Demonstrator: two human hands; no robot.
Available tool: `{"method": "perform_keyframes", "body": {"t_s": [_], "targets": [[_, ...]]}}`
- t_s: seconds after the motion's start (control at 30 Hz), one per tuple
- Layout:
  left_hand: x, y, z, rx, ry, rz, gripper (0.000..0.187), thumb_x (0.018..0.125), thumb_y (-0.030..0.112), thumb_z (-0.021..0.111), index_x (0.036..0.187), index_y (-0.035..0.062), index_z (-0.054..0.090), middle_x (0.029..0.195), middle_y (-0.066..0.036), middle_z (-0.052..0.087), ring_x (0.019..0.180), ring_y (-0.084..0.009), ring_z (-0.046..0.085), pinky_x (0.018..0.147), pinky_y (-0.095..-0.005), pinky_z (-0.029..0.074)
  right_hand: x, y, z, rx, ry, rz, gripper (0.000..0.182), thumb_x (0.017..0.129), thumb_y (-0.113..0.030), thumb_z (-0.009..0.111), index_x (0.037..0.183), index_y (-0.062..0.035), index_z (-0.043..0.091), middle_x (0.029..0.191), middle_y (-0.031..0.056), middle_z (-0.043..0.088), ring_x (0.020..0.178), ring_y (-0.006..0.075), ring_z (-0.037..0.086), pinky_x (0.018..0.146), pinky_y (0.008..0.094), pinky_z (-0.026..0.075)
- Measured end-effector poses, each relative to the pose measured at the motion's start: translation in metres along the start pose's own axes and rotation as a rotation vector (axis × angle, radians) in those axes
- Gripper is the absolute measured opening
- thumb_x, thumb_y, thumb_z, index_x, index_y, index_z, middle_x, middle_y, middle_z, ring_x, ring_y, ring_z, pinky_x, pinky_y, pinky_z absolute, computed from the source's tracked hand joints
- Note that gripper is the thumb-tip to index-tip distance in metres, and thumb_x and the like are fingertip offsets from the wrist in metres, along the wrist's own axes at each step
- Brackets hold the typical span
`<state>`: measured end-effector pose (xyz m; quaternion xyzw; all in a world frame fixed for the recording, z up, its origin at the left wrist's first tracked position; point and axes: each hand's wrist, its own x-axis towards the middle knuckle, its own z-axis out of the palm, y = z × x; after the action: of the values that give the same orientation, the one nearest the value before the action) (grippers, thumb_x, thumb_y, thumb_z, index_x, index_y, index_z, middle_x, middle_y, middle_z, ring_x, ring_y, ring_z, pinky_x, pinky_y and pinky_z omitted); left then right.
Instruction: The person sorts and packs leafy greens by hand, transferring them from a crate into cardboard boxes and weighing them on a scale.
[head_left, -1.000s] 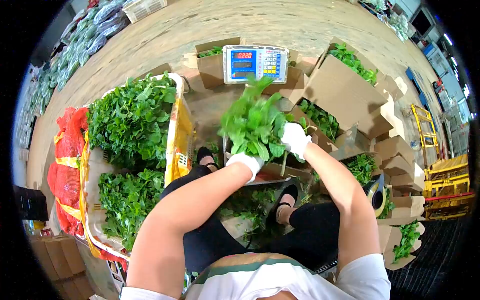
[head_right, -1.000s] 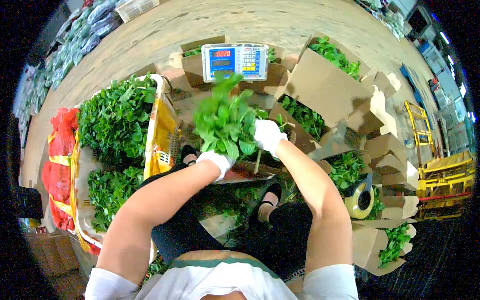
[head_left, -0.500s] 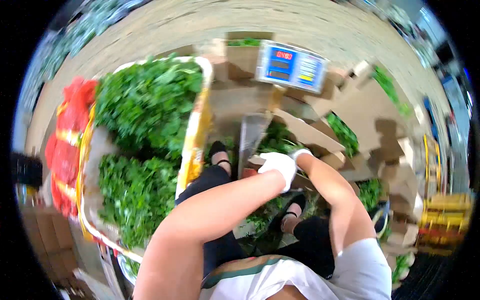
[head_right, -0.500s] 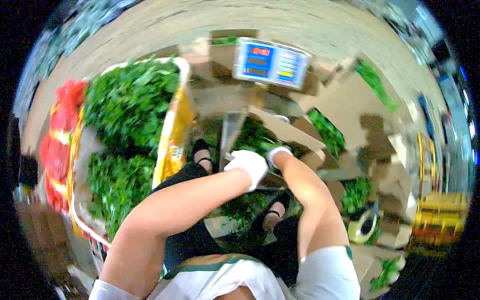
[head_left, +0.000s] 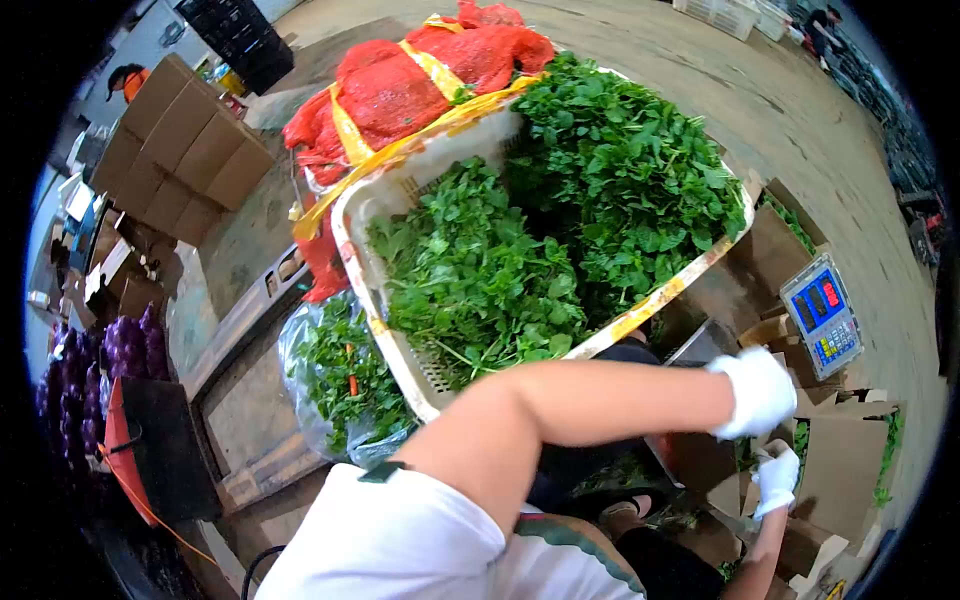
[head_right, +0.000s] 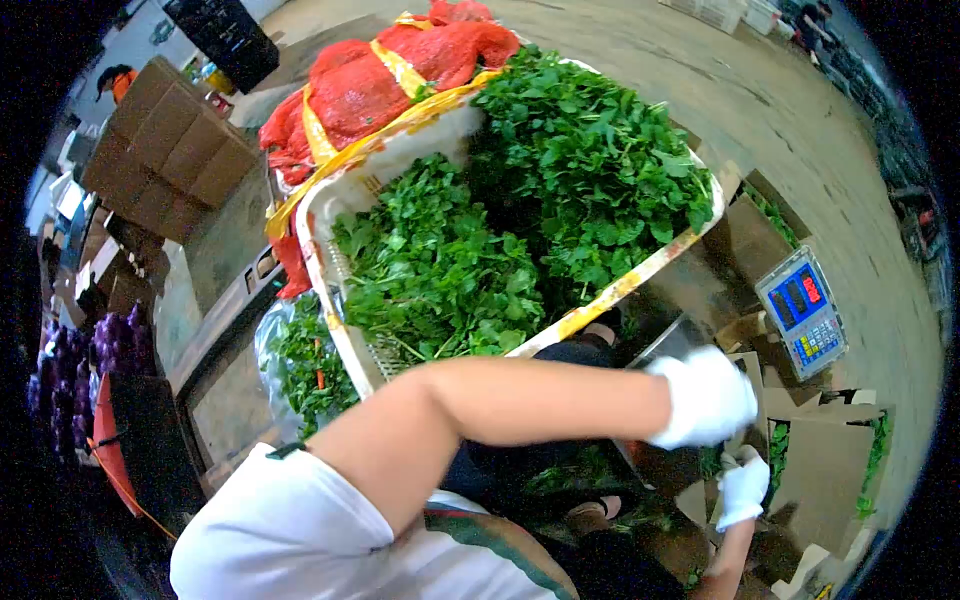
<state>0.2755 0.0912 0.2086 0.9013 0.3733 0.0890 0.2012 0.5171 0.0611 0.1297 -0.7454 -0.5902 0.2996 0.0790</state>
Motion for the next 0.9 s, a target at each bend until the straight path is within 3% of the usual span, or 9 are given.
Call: {"method": "perform_keyframes", "body": {"t_s": [0.07, 0.23, 0.3, 0.33, 0.43, 0.57, 0.6, 0.73, 0.9], "targets": [[-0.056, -0.034, -0.021, -0.009, 0.186, -0.169, 0.009, 0.064, 0.012, 0.057, 0.070, 0.0075, 0.062, 0.066, -0.012, 0.061, 0.061, -0.0267, 0.061, 0.051, -0.0364, 0.048, -0.010, 0.013, -0.003, 0.291, 0.016, 0.029, 0.008, 0.078, -0.005, 0.056, 0.072, -0.0030, 0.051, 0.056, 0.0011, 0.050, 0.043, 0.0073, 0.046, 0.035, 0.0206, 0.034], [-0.215, -0.154, 0.000, 0.249, 0.019, -0.867, 0.016, 0.068, 0.015, 0.055, 0.072, 0.0004, 0.062, 0.065, -0.016, 0.061, 0.062, -0.0292, 0.062, 0.056, -0.0389, 0.049, -0.038, 0.014, -0.018, 0.450, 0.023, -0.079, 0.004, 0.081, -0.006, 0.055, 0.084, -0.0034, 0.053, 0.061, -0.0011, 0.050, 0.050, 0.0041, 0.046, 0.043, 0.0164, 0.035], [-0.263, -0.160, 0.009, 0.249, -0.142, -1.163, 0.070, 0.059, 0.035, 0.071, 0.114, 0.0013, 0.046, 0.114, -0.022, 0.049, 0.103, -0.0320, 0.051, 0.091, -0.0437, 0.036, -0.039, 0.020, -0.016, 0.472, 0.020, -0.112, 0.005, 0.081, -0.006, 0.054, 0.085, -0.0030, 0.053, 0.064, -0.0010, 0.051, 0.052, 0.0040, 0.046, 0.044, 0.0162, 0.035], [-0.275, -0.160, 0.017, 0.178, -0.319, -1.309, 0.111, 0.049, 0.047, 0.076, 0.133, 0.0057, 0.016, 0.136, -0.022, 0.022, 0.117, -0.0365, 0.036, 0.097, -0.0450, 0.028, -0.039, 0.022, -0.014, 0.495, 0.021, -0.159, 0.007, 0.081, -0.005, 0.054, 0.087, -0.0026, 0.053, 0.066, -0.0009, 0.051, 0.054, 0.0040, 0.046, 0.045, 0.0159, 0.036], [-0.289, -0.161, 0.051, 0.280, -0.469, -1.337, 0.126, 0.048, 0.048, 0.078, 0.137, 0.0103, -0.002, 0.140, -0.022, 0.004, 0.120, -0.0381, 0.031, 0.098, -0.0460, 0.026, -0.034, 0.023, -0.009, 0.571, -0.025, -0.137, 0.010, 0.080, -0.002, 0.054, 0.090, -0.0020, 0.053, 0.069, -0.0007, 0.052, 0.057, 0.0043, 0.046, 0.047, 0.0163, 0.036], [-0.308, -0.194, 0.075, 0.317, -0.294, -1.354, 0.085, 0.072, 0.004, 0.057, 0.137, 0.0184, 0.004, 0.138, -0.020, 0.019, 0.095, -0.0342, 0.055, 0.077, -0.0359, 0.048, -0.043, 0.012, -0.009, 0.405, 0.030, -0.185, 0.020, 0.076, 0.002, 0.056, 0.096, 0.0012, 0.054, 0.072, 0.0004, 0.053, 0.057, 0.0050, 0.046, 0.049, 0.0181, 0.038], [-0.311, -0.193, 0.070, 0.349, -0.274, -1.308, 0.077, 0.075, -0.005, 0.045, 0.137, 0.0198, 0.008, 0.128, -0.021, 0.036, 0.087, -0.0324, 0.059, 0.075, -0.0373, 0.048, -0.048, 0.009, -0.008, 0.395, 0.051, -0.184, 0.024, 0.075, 0.004, 0.056, 0.098, 0.0021, 0.054, 0.072, 0.0011, 0.054, 0.058, 0.0053, 0.047, 0.050, 0.0185, 0.039], [-0.307, -0.172, 0.024, 0.320, -0.087, -1.281, 0.061, 0.076, -0.002, 0.042, 0.132, 0.0013, 0.017, 0.079, -0.019, 0.061, 0.073, -0.0302, 0.061, 0.064, -0.0385, 0.047, -0.053, 0.012, -0.006, 0.354, 0.022, -0.100, 0.025, 0.075, 0.004, 0.056, 0.100, 0.0023, 0.054, 0.070, 0.0012, 0.054, 0.058, 0.0057, 0.047, 0.052, 0.0186, 0.039], [-0.274, -0.151, 0.030, 0.111, -0.053, -1.258, 0.043, 0.078, 0.001, 0.041, 0.120, -0.0051, 0.034, 0.087, -0.023, 0.059, 0.080, -0.0330, 0.060, 0.069, -0.0391, 0.048, -0.048, -0.002, -0.004, 0.239, -0.013, -0.174, 0.026, 0.075, 0.001, 0.057, 0.101, 0.0028, 0.055, 0.069, 0.0016, 0.055, 0.058, 0.0056, 0.047, 0.053, 0.0188, 0.039]]}}
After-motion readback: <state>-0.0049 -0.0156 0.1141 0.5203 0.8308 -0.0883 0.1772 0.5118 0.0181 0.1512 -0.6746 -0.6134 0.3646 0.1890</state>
